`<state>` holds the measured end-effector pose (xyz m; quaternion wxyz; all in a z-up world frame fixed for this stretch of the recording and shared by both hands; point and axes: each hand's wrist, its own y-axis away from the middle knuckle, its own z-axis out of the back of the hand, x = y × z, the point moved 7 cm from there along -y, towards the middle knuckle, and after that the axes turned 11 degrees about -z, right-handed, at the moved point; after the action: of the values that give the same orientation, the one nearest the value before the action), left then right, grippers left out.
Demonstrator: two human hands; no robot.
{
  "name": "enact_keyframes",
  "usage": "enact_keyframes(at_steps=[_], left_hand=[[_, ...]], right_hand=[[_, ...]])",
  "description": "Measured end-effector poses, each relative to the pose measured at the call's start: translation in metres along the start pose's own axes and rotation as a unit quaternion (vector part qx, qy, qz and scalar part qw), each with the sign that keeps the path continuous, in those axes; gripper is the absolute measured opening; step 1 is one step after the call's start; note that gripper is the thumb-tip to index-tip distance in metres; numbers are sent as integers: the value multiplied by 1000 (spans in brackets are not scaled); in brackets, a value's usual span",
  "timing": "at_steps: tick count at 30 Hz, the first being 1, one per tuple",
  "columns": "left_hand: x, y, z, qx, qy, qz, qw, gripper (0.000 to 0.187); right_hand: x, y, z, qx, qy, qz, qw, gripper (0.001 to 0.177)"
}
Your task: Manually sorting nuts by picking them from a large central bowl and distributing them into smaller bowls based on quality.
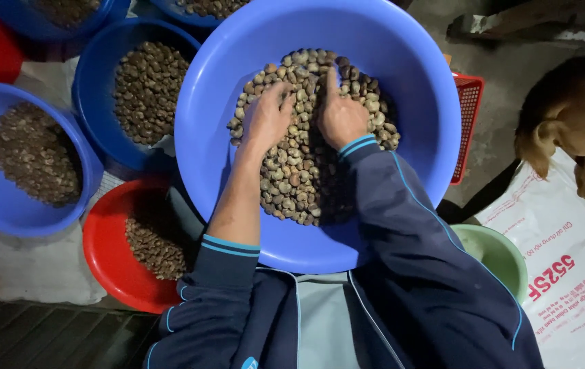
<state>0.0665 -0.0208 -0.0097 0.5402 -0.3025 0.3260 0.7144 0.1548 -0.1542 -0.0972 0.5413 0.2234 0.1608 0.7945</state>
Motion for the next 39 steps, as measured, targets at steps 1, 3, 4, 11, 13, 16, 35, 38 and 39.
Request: enact_keyframes(at_steps=[1,3,4,11,13,16,35,38,39], left_hand=[[12,-2,-6,0,0,0,1000,29],[35,-6,-15,-15,-7,-1,1000,34],[26,-5,-10,-13,-8,-4,1000,34],[19,-3,-9,-16,-25,-3,1000,32],[13,-1,-9,-6,-36,-8,999,31],[7,-1,-13,21,-12,5,1000,34],[-12,29,-13,-42,82,1,996,29],[10,24,-22,-129,148,5,980,29],[20,20,-24,-193,183,2,964,28]], right_hand=[[6,2,-1,-1,0,0,1000,75],[23,8,-6,20,15,49,998,75],[24,11,-7,19,14,47,999,75],[-5,45,15,-10,14,45,999,61],[-31,38,12,-23,6,13,1000,62],[-56,28,6,-20,-3,-79,997,65],[-31,66,2,43,-147,25,988,54],[-3,77,-19,139,-462,5,876,40],[2,76,-39,209,-627,-50,748,37]])
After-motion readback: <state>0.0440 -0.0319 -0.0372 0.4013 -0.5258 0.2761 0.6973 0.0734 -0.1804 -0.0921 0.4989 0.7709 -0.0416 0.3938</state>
